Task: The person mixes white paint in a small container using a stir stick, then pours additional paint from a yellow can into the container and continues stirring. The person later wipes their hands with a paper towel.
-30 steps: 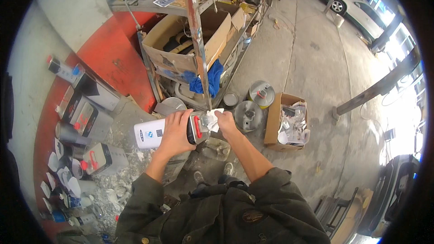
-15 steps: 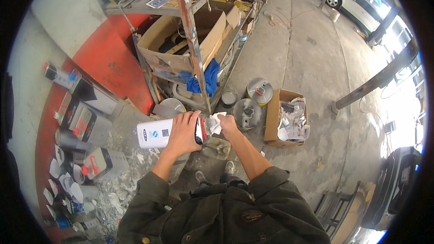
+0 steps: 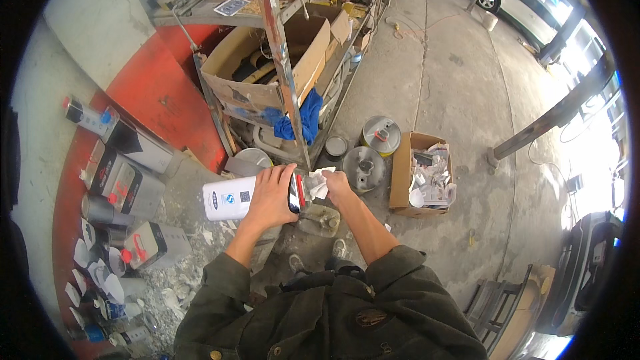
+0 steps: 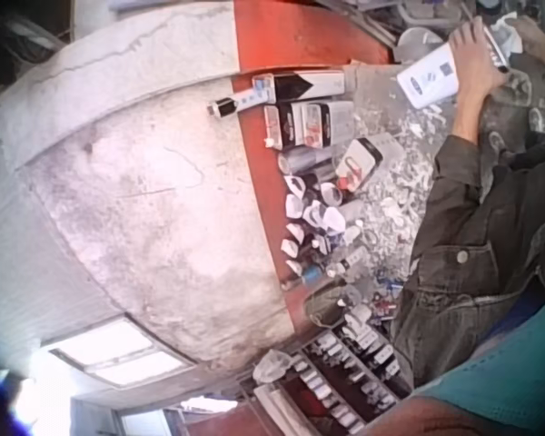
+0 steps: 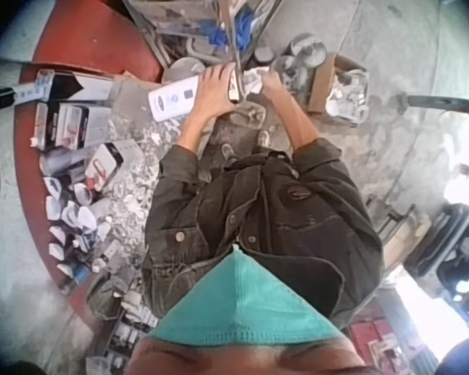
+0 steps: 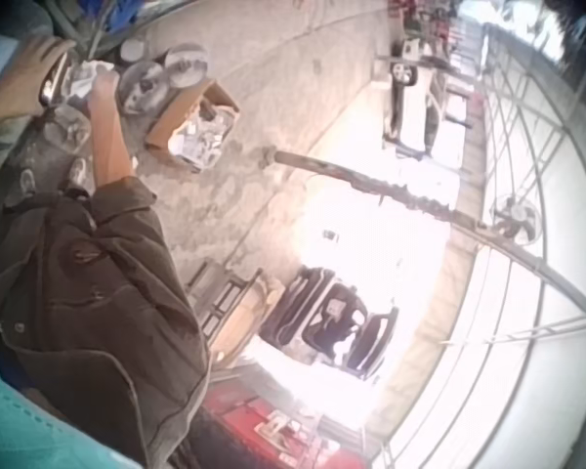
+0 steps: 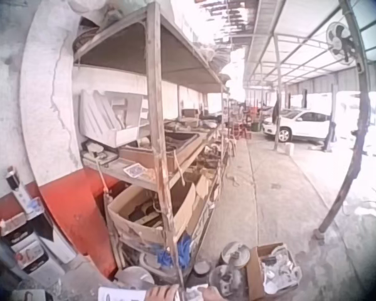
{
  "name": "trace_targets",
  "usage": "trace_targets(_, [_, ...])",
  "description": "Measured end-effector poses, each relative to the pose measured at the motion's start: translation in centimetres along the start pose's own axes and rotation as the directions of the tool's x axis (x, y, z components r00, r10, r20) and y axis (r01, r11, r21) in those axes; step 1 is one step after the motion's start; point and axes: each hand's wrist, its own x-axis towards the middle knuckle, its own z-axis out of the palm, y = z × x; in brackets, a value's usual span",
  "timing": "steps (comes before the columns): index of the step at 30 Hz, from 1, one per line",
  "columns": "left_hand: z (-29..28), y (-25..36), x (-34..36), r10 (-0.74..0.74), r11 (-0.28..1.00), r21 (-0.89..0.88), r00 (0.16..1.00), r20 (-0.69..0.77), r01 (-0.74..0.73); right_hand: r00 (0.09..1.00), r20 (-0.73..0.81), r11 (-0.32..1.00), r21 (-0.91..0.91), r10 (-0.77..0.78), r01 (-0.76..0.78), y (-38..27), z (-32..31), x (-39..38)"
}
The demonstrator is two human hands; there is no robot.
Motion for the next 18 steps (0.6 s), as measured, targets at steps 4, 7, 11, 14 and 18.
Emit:
trace_targets(4, [0.3,-0.1,0.0,0.002,1.000,0.013,1.000,-0.004,-0.002,1.000,-0.010,1.000,0.001,0.025,-0.025,-0.2,0.0,0.1])
trace_targets(7, [0.2,0.0,0.1,-0.006,1.000,0.007,1.000,0.004,0.006,0.998,-0.021,0.999,0.001,0.052,-0.052,-0.2,0.1,-0.1])
trace_targets(11, [0.1,-0.1,0.0,-0.002,1.000,-0.001,1.000,0.008,0.002,0.999,-0.009,0.999,-0.003,0.052,-0.052,-0.4,0.2,-0.4])
trace_targets(14, [-0.1,-0.1,0.0,0.001,1.000,-0.011,1.000,0.007,-0.001,0.997,-0.001,0.996,0.044,0.072,-0.072,-0.7,0.2,-0.3])
trace_targets(18, [-0.7,-0.2,-0.4,-0.004,0.999,-0.032,1.000,-0.011,0.003,0.997,0.005,0.996,0.033,0.077,-0.077,-1.4,0.8,-1.2])
